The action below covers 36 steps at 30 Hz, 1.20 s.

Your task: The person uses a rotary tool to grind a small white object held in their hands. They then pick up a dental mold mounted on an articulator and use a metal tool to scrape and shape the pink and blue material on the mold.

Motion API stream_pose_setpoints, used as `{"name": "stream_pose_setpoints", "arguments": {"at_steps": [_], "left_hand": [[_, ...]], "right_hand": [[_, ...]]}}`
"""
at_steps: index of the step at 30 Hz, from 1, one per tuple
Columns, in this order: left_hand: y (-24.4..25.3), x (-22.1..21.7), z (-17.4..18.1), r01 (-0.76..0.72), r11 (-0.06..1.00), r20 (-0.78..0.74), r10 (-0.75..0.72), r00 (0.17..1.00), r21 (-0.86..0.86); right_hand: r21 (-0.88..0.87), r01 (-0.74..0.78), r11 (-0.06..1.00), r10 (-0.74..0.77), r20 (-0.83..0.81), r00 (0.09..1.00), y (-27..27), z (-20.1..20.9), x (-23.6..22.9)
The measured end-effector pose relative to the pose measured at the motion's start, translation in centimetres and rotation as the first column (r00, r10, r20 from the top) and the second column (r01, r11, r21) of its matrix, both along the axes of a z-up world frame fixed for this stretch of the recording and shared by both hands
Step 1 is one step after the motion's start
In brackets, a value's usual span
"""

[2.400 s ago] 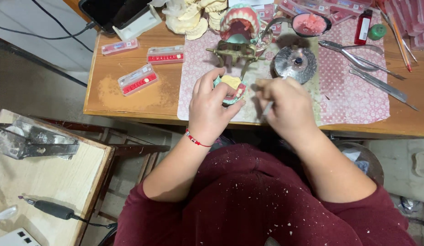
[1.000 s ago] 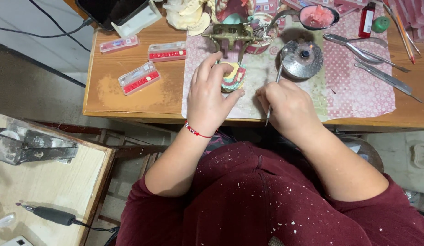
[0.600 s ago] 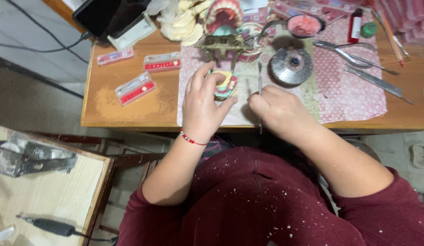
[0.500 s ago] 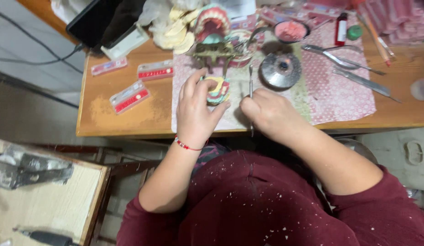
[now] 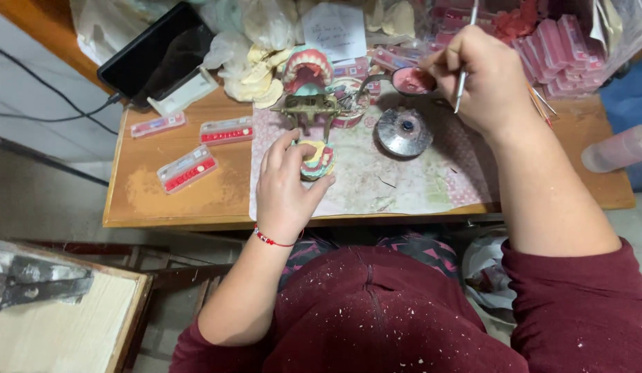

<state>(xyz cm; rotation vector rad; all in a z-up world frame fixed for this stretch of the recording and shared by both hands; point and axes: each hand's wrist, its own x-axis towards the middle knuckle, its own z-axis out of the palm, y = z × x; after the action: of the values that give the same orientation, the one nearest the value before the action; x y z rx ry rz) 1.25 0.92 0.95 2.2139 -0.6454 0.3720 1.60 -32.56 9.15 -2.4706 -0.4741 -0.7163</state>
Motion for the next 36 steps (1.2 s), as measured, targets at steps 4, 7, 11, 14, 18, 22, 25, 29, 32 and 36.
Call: {"name": "stream_pose_setpoints", "arguments": {"at_steps": [4, 7, 11, 14, 18, 22, 25, 29, 32, 36], "left_hand": [[0.1, 0.0, 0.1, -0.012, 1.0, -0.038, 0.013, 0.999, 0.022], [0.1, -0.1, 0.2, -0.018, 0.999, -0.058, 0.02, 0.998, 0.037], [0.1, -0.1, 0.2, 0.006, 0.999, -0.052, -0.003, 0.999, 0.043], [-0.1, -0.2, 0.1, 0.027, 1.0, 0.001, -0.027, 1.0, 0.015], [-0.3, -0.3, 0.3, 0.009, 1.0, -0.005, -0.009, 1.0, 0.021], [-0.3, -0.4, 0.8, 0.007, 1.0, -0.094, -0.006, 0.996, 0.007], [-0.3, -0.4, 0.8, 0.004, 1.0, -0.083, -0.004, 0.997, 0.002], [-0.2, -0.3, 0.4, -0.017, 1.0, -0.077, 0.017, 0.997, 0.009], [0.1, -0.4, 0.5, -0.01, 1.0, -0.085, 0.011, 0.996, 0.01], [-0.1, -0.4, 0.3, 0.007, 1.0, -0.082, -0.006, 0.997, 0.013]], "right_hand": [[0.055, 0.038, 0.998, -0.034, -0.071, 0.997, 0.1, 0.3, 0.7], [0.13, 0.05, 0.99, -0.041, -0.073, 0.996, -0.1, 0.7, 0.0], [0.257, 0.072, 0.964, -0.035, -0.145, 0.989, -1.1, 0.8, -3.1], [0.703, 0.037, 0.71, 0.235, -0.286, 0.929, -2.4, -1.0, -5.7], [0.75, 0.202, 0.63, 0.122, -0.352, 0.928, -3.3, -5.0, -7.1], [0.769, 0.258, 0.585, 0.028, -0.337, 0.941, -2.1, -7.2, -6.8], [0.797, 0.3, 0.524, 0.048, -0.379, 0.924, 1.4, -4.9, -6.5], [0.819, 0.298, 0.491, 0.16, -0.421, 0.893, 1.3, -7.9, -5.5], [0.815, 0.319, 0.484, 0.122, -0.424, 0.897, 1.2, -9.6, -6.2], [0.817, 0.324, 0.476, 0.146, -0.437, 0.888, 2.7, -7.5, -8.9]]}}
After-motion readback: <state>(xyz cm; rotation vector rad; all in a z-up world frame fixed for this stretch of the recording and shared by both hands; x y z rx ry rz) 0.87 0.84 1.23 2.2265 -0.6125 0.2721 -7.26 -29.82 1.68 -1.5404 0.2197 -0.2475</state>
